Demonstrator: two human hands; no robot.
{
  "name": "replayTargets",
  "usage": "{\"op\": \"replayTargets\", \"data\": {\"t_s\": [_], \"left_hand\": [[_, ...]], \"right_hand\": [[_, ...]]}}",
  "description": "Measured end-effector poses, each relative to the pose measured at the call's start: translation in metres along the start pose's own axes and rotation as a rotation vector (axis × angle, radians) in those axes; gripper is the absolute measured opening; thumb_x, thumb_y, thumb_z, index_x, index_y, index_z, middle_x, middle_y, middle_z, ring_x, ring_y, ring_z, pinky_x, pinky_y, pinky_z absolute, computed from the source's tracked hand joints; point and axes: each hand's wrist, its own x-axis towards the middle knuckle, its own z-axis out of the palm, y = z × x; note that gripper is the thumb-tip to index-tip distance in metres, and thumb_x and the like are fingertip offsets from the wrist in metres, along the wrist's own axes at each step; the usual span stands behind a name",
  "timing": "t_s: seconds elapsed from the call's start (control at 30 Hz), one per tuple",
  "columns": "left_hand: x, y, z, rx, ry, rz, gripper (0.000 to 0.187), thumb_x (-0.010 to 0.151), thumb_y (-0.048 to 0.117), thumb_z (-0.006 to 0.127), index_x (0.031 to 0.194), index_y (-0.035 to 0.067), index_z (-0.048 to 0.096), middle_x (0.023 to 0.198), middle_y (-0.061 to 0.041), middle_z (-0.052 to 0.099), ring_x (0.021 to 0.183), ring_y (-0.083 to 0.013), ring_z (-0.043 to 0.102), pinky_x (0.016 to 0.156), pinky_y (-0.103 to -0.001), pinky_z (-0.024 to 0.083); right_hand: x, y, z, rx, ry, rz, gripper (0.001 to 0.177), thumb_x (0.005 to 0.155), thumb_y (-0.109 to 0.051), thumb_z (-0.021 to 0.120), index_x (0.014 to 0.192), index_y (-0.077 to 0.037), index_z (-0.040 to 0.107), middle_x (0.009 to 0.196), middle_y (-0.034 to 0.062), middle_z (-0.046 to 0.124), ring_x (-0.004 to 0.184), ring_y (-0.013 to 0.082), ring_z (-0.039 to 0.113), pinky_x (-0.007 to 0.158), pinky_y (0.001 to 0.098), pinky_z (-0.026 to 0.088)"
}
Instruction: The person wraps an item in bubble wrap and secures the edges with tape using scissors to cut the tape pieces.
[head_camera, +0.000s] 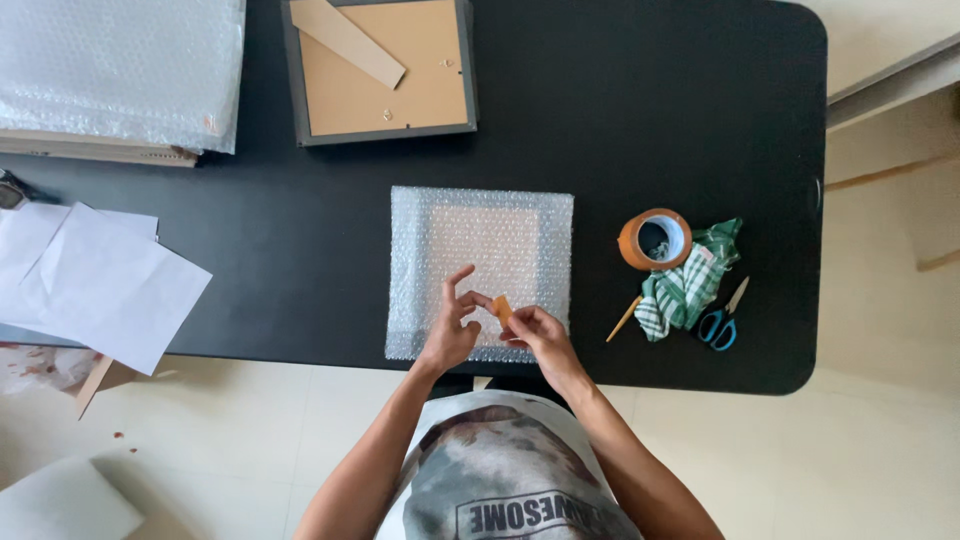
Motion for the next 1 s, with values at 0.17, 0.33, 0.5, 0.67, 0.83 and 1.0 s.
{"op": "replayTargets", "data": {"t_s": [0.17,0.33,0.5,0.67,0.83,1.0], "left_hand": [[-0.008,-0.004,-0.013,-0.03,-0.057,-0.026,0.092,0.063,-0.02,0.038,0.145,0.015,0.016,0.083,-0.001,0.064,0.101,-0.0244,0.061,0.101,-0.057,0.037],[-0.016,-0.011,-0.017,-0.09,-0.086,-0.052,0.092,0.064,-0.019,0.039,0.146,0.015,0.013,0.085,-0.003,0.062,0.1,-0.0228,0.059,0.101,-0.056,0.039],[-0.02,-0.013,-0.013,-0.149,-0.074,-0.07,0.092,0.065,-0.018,0.039,0.147,0.016,0.013,0.086,-0.002,0.061,0.1,-0.0197,0.058,0.101,-0.052,0.04],[-0.027,-0.01,-0.003,-0.096,-0.081,-0.052,0.092,0.065,-0.018,0.038,0.147,0.016,0.011,0.085,-0.003,0.061,0.099,-0.021,0.058,0.101,-0.049,0.041],[-0.035,0.0,0.003,0.075,-0.063,0.002,0.089,0.065,-0.018,0.038,0.146,0.013,0.016,0.081,-0.003,0.063,0.096,-0.0239,0.061,0.099,-0.052,0.04],[-0.03,0.007,0.003,0.62,0.108,-0.019,0.078,0.068,-0.016,0.047,0.139,0.013,0.031,0.095,-0.01,0.065,0.103,-0.0333,0.06,0.092,-0.048,0.046]], "right_hand": [[-0.017,-0.003,0.019,0.071,-0.022,-0.021,0.024,0.088,-0.019,0.066,0.108,-0.006,0.06,0.088,0.0064,0.067,0.083,0.0183,0.069,0.074,0.0311,0.057],[-0.016,0.019,0.016,0.214,-0.053,-0.008,0.016,0.092,-0.022,0.061,0.095,-0.006,0.058,0.08,0.0068,0.066,0.08,0.0193,0.07,0.072,0.0316,0.058],[-0.032,0.01,0.021,0.242,-0.109,-0.038,0.024,0.094,-0.029,0.054,0.104,-0.007,0.058,0.086,0.0154,0.07,0.083,0.0251,0.071,0.074,0.0375,0.058],[-0.031,0.025,0.007,0.137,-0.09,-0.067,0.017,0.09,-0.021,0.062,0.097,-0.005,0.061,0.082,0.0144,0.07,0.08,0.0239,0.071,0.075,0.0368,0.057],[-0.039,0.029,0.002,0.051,-0.046,-0.035,0.014,0.087,-0.017,0.067,0.089,-0.004,0.062,0.079,0.012,0.07,0.076,0.0201,0.069,0.072,0.0342,0.058],[-0.045,0.031,-0.003,0.009,0.076,-0.004,0.01,0.089,-0.014,0.063,0.086,-0.004,0.062,0.075,0.0096,0.068,0.07,0.0179,0.069,0.064,0.0285,0.059]]}}
